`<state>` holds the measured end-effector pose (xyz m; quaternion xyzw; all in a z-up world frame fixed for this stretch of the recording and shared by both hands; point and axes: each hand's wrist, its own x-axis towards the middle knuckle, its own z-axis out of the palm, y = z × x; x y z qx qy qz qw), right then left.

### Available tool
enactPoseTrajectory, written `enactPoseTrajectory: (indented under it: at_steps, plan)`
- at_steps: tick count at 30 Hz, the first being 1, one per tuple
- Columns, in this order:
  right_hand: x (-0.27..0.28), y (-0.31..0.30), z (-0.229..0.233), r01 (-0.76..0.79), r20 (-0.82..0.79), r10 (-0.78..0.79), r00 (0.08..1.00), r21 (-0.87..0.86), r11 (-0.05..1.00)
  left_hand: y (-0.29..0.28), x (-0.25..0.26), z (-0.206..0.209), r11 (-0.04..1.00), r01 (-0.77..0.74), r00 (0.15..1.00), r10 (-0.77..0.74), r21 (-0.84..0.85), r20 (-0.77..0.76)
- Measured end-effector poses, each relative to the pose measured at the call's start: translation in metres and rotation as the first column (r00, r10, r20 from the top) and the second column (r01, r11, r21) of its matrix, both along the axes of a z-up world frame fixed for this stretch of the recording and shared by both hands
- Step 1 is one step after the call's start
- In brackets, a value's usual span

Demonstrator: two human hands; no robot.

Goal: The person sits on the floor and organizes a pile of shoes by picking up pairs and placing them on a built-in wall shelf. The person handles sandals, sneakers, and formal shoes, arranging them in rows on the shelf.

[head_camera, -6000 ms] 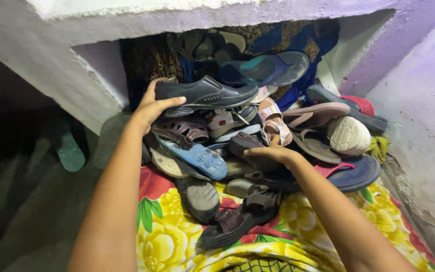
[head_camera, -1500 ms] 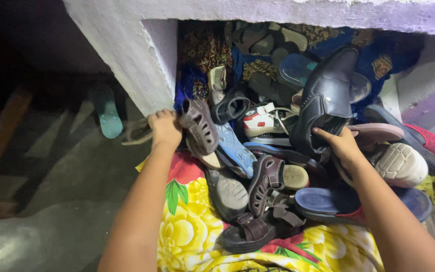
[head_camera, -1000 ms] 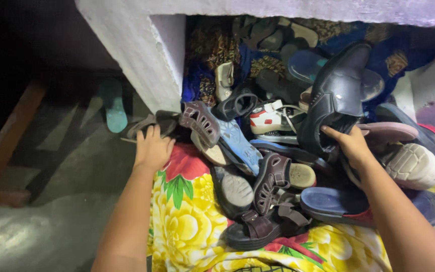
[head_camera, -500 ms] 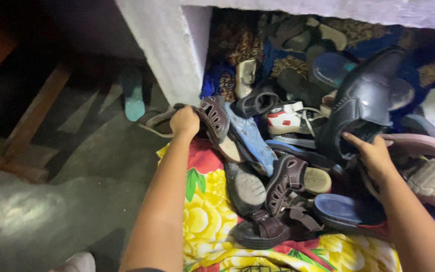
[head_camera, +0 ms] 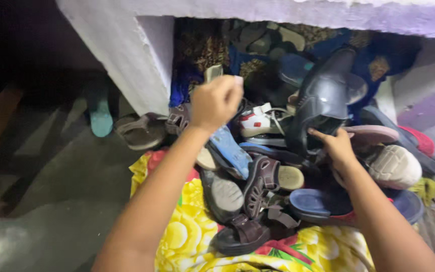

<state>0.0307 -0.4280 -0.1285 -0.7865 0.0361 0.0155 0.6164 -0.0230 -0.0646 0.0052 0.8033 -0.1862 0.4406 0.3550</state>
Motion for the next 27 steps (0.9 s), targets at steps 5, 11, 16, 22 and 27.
enactPoseTrajectory:
  at_steps: [5, 11, 16, 22, 27]
  plan:
    - [-0.009, 0.026, 0.022, 0.202, 0.129, -0.175, 0.976, -0.244, 0.949, -0.090, 0.036, -0.034, 0.989, 0.089, 0.742, -0.147, -0.121, -0.654]
    - [-0.017, 0.080, 0.025, -0.059, 0.121, 0.053, 0.991, 0.048, 0.997, -0.106, 0.038, -0.081, 0.970, -0.077, 0.851, -0.056, -0.229, -0.522]
    - [-0.020, 0.074, 0.045, -0.482, 0.162, 0.469, 0.868, 0.049, 0.875, -0.029, 0.030, -0.059, 0.915, -0.389, 0.789, 0.270, -0.109, -0.552]
    - [-0.005, -0.021, 0.015, -0.006, 0.261, 0.452, 0.853, -0.860, 0.510, 0.018, 0.049, -0.066, 0.687, -0.612, 0.784, 0.461, -0.392, -0.416]
    - [-0.008, -0.043, -0.021, -0.204, 0.017, 0.467, 0.884, -0.885, 0.419, 0.058, 0.054, -0.065, 0.711, -0.677, 0.625, 0.419, -0.190, -0.658]
